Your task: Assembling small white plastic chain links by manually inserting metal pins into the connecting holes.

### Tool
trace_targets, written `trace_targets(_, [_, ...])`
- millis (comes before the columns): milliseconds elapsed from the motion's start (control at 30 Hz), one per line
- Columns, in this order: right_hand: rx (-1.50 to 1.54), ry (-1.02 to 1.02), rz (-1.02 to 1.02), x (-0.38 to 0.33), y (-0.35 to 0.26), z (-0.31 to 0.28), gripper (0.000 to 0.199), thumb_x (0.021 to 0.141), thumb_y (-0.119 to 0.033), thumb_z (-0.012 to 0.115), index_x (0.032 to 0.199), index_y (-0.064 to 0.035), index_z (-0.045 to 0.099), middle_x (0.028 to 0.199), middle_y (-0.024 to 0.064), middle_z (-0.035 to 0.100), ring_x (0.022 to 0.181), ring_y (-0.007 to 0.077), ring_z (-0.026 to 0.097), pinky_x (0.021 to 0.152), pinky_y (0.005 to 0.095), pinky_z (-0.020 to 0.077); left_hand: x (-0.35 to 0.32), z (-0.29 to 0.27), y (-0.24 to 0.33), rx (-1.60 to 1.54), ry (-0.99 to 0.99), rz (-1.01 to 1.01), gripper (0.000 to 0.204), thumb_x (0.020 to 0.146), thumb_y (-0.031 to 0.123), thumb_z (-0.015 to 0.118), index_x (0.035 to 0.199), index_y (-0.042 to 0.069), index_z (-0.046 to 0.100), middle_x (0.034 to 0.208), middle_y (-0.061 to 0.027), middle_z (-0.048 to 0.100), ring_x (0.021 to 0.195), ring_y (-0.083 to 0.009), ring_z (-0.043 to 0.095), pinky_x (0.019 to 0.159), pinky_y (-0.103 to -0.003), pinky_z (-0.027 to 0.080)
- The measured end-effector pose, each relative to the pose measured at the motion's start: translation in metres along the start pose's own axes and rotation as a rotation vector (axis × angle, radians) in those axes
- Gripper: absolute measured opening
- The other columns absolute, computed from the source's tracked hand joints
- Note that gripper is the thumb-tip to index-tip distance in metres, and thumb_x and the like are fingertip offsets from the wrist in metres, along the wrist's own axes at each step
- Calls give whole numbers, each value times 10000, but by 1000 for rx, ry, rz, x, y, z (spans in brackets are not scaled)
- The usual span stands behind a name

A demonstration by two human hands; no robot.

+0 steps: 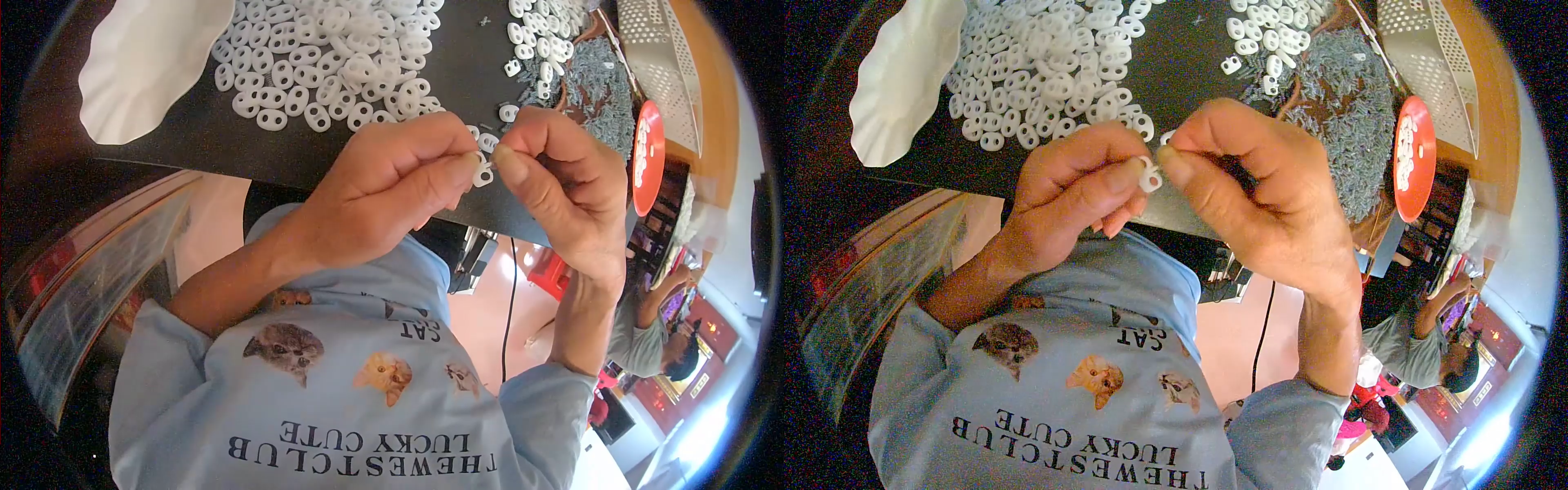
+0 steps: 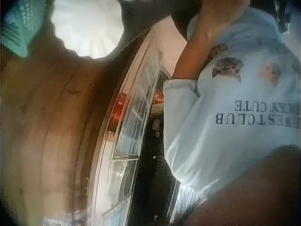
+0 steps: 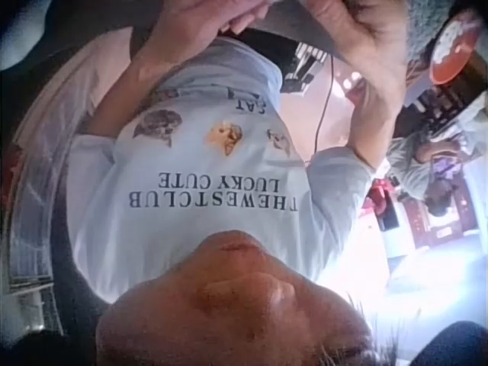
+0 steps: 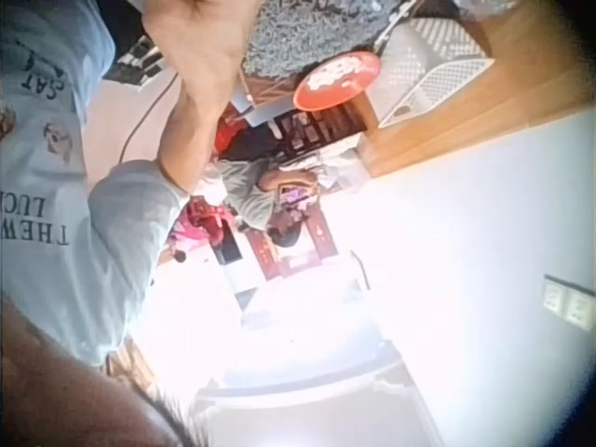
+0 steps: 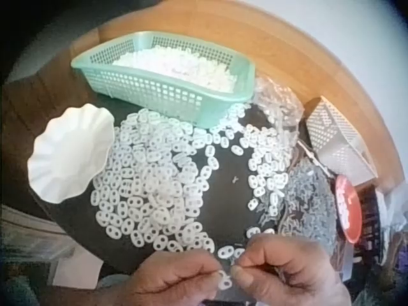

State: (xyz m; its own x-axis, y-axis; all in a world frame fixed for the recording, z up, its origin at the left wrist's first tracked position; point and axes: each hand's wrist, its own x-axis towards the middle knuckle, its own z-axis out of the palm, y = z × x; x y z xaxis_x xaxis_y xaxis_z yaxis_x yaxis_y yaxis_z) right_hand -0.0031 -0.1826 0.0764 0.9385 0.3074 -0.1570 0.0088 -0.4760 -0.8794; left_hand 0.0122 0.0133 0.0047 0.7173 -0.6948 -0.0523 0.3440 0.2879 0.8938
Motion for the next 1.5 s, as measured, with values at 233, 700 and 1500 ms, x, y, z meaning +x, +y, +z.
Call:
trace_targets(233, [14,10,16,2,-2,2,94,894,-63,598,868,12,548,780,-19,498,697,57,421,611,200,334,0,-2,-2,0,-17,14,180,975,163,458,935,14,551,741,-15,532,576,-43,435,524,-186,360])
trace_targets(700, [-73,-14,-76,2,-4,11,100,883,-10,580,811,7,512,718,-13,442,649,71,372,566,225,299,-3,-3,-4,30,-24,28,197,972,218,483,905,47,554,700,47,465,626,-21,380,552,-188,315])
trace_targets(1500, [-38,105,-143,2,-2,27,95,906,-35,565,830,4,525,712,-1,451,633,88,388,558,239,314,-6,-2,3,-9,73,-38,161,950,126,496,828,27,534,642,53,431,590,-15,356,503,-210,300])
